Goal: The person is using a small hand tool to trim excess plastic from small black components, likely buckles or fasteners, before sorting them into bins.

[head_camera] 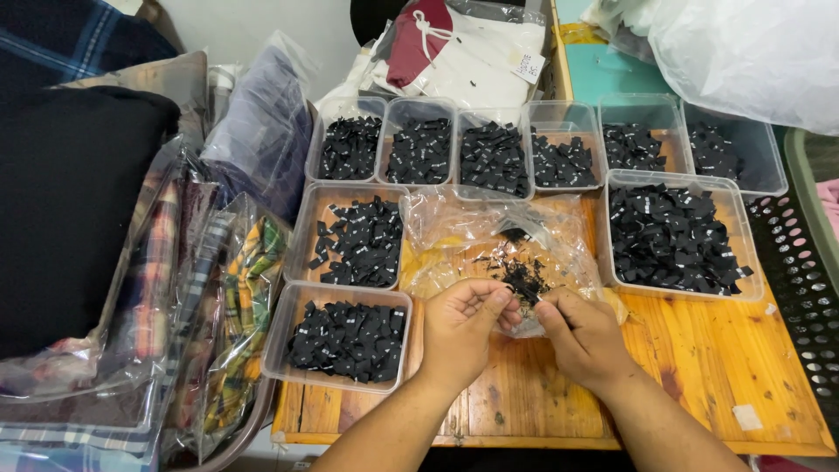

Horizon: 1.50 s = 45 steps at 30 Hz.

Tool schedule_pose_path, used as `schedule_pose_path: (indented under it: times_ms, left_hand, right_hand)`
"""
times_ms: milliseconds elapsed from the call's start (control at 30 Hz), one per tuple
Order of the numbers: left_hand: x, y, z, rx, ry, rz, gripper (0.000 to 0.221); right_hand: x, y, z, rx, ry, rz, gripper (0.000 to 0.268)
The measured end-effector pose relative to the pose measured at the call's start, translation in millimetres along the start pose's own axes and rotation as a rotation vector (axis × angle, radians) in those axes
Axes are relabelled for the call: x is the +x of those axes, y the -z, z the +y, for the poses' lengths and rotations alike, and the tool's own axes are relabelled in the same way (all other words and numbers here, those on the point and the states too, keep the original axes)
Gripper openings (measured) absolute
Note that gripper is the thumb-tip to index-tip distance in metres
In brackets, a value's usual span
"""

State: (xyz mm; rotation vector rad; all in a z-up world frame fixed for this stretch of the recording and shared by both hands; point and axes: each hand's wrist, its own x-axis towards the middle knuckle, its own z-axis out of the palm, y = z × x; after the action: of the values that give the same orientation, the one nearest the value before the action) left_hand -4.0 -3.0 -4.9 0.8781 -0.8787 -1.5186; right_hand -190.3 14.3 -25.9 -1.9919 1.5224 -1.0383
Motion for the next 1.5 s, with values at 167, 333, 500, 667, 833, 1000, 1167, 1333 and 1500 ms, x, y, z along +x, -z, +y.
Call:
schedule_pose_path:
  times_ms: [167, 333, 500, 667, 833, 1000, 1167, 1333, 1500]
  left_hand:
    - [-1, -3, 10, 0.025, 0.009, 0.026, 0.010]
    - [1, -8, 23, -0.134, 0.219, 0.046, 0.037]
    - [6, -7, 19, -0.383, 0.384, 0.109, 0.049]
    - [0, 0, 11, -0.156, 0.096, 0.047, 0.037]
    - [-18, -5, 61, 1.246, 0.236, -0.432, 0.024]
    - [-28, 12, -16, 1.452, 0.023, -0.483, 0.029]
    - [-31, 15, -37, 1.707, -0.009, -0.596, 0.026]
    - [-25, 0, 23, 1.187, 0.092, -0.453, 0.025]
    - [-22, 5, 41, 0.385, 0.225, -0.231, 0.007]
  right_hand:
    - [0, 0, 1, 0.027, -0.050, -0.002, 0.031]
    - [0, 0, 4, 0.074, -0.144, 0.030, 0.033]
    - [1, 0, 4, 0.091, -0.167, 0.053, 0.033]
    - [5, -2, 8, 0.278, 0.010, 0.180, 0.023]
    - [-1, -4, 2, 0.503, -0.059, 0.098, 0.025]
    - [-2, -4, 5, 0.565, -0.169, 0.081, 0.031]
    - [-2, -8, 10, 0.848, -0.220, 0.016, 0.037]
    - [-1, -5, 7, 0.861, -0.195, 0.022, 0.036]
    - [-5, -4, 14, 0.805, -0.184, -0.023, 0.024]
